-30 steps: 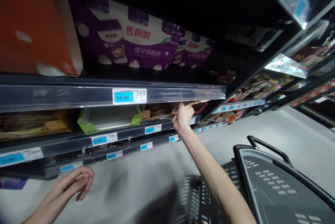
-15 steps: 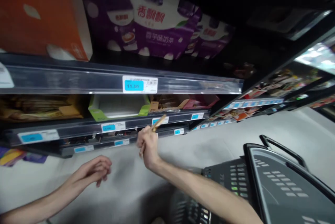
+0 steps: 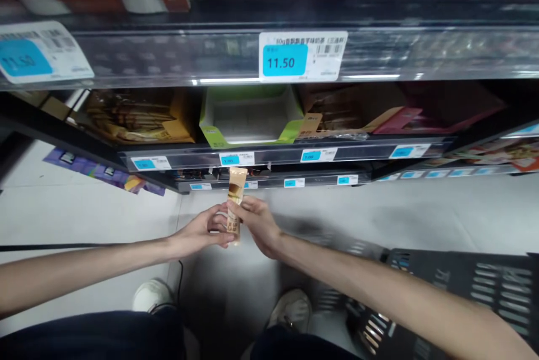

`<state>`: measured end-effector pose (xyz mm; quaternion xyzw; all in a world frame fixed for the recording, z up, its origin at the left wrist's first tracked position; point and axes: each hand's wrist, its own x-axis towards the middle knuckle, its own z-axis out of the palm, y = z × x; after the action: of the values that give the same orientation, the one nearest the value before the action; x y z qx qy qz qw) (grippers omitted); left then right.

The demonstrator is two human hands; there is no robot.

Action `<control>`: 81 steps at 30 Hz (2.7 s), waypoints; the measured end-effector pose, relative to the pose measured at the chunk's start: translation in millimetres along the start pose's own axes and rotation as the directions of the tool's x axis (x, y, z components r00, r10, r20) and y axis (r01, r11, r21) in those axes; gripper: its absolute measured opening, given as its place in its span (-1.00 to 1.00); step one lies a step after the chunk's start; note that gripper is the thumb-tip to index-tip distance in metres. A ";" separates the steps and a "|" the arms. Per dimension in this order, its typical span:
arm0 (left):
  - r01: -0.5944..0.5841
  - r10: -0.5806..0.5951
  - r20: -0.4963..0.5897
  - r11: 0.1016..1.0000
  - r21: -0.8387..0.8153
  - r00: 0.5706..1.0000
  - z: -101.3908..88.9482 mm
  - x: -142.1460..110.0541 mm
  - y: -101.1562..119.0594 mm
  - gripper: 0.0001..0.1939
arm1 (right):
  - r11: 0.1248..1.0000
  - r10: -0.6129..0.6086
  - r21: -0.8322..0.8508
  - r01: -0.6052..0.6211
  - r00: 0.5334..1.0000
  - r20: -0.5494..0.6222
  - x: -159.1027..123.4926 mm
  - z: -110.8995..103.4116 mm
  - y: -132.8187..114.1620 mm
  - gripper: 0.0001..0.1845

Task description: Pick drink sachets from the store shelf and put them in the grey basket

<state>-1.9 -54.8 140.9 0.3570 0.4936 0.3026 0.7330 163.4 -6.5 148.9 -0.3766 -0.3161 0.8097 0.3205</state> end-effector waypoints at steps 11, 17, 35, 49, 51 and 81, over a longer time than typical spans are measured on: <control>-0.228 0.210 -0.367 0.974 -0.007 0.906 -10.3 16.1 19.3 -0.65 | 0.995 -0.042 0.062 0.073 0.918 -0.393 10.7 -32.0 2.5 -0.67; -0.373 0.333 -0.443 0.928 -0.004 0.832 -29.5 26.4 28.0 -0.78 | 0.983 -0.065 -0.184 0.001 0.938 -0.342 1.4 -38.2 25.8 -0.65; -0.132 0.162 -0.156 0.973 0.187 0.974 -15.9 14.2 21.8 -0.64 | 0.883 0.062 -0.466 0.062 0.967 0.246 -3.5 -23.7 12.6 -0.70; 0.112 -0.116 0.047 0.990 0.091 0.992 -9.7 10.4 4.6 -0.65 | 0.948 -0.045 -0.315 0.044 0.999 0.004 13.8 -31.6 7.2 -0.66; 0.121 -0.126 0.041 0.987 0.102 0.991 -7.6 10.4 4.9 -0.67 | 0.952 -0.048 -0.304 0.048 0.999 0.010 15.2 -31.0 2.9 -0.67; 0.141 -0.144 0.012 0.980 0.141 0.989 -7.2 11.9 6.6 -0.69 | 0.973 0.046 -0.223 -0.065 0.995 -0.086 16.3 -37.4 2.3 -0.60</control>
<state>-5.4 -40.0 138.4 0.3744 0.5296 0.2098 0.7316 184.8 14.6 121.2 -0.4515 -0.3822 0.7614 0.2653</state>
